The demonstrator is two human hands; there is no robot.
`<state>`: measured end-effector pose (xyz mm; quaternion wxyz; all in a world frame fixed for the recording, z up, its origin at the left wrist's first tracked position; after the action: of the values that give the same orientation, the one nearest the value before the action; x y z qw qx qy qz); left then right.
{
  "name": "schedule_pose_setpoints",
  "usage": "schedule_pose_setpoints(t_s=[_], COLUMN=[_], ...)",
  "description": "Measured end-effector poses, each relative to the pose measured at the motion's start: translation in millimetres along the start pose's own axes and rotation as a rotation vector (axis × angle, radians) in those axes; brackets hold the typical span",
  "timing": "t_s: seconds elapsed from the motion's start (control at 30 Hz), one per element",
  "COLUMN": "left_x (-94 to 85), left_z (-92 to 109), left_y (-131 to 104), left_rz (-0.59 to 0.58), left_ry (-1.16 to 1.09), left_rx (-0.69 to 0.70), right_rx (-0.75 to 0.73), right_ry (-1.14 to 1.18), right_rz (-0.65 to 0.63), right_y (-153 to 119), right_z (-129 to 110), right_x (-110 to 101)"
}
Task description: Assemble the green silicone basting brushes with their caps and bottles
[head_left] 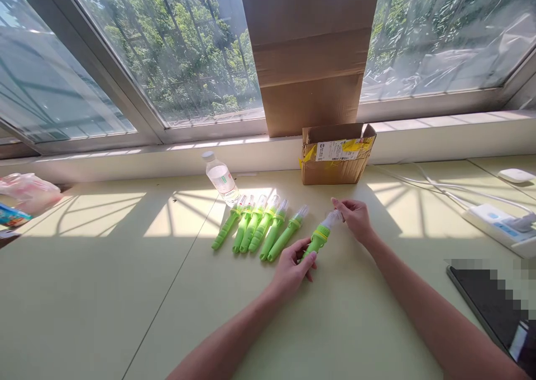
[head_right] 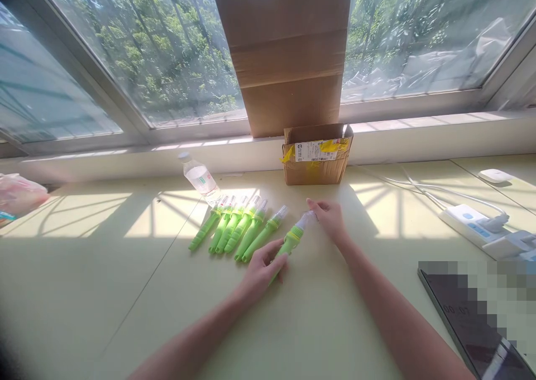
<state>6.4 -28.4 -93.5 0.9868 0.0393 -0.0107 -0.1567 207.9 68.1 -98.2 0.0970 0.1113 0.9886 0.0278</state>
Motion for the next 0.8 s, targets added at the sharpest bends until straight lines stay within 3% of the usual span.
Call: schedule_pose_setpoints(t_s=[0.23,0.4,0.57,0.67,0.8], left_x=[2.3,0.7,0.7,-0.3,-0.6], left_z=[6.5,3.5,2.5,1.0,-0.3], left_y=[0.2,0.2,-0.7,-1.5,-2.2], left_rz=[-0.081,-0.037,-0.022,0.013,0.025], left_ry=[0.035,0.025,0.032,0.023,0.000], left_rx=[-0.016,-0.009,-0.004,-0.020,-0.033], right_rx=[-0.087,-0.116,-0.070,-0.010,0.116], right_ry=[-0.133,-0.208,-0.165,-0.008,0.430], right_rz=[-0.134,-0.244,-0.354,-0.439,-0.561], right_y=[-8.1,-22.2,-23.5,-21.2,-21.4], right_z=[-24.5,-33.1,-41.2,-47.4,-55.1], right_x=[6.6,25.9,24.5,18.3,12.4])
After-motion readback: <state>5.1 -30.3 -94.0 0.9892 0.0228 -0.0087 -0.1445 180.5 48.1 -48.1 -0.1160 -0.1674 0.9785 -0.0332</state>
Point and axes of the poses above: each hand's wrist, its own y-axis towards the middle knuckle, its own x-axis out of the palm, z = x × y, the point moved 4 cm from there along y, towards the middle knuckle, and after that the axes turned 11 degrees about x, right-handed, at the moved point
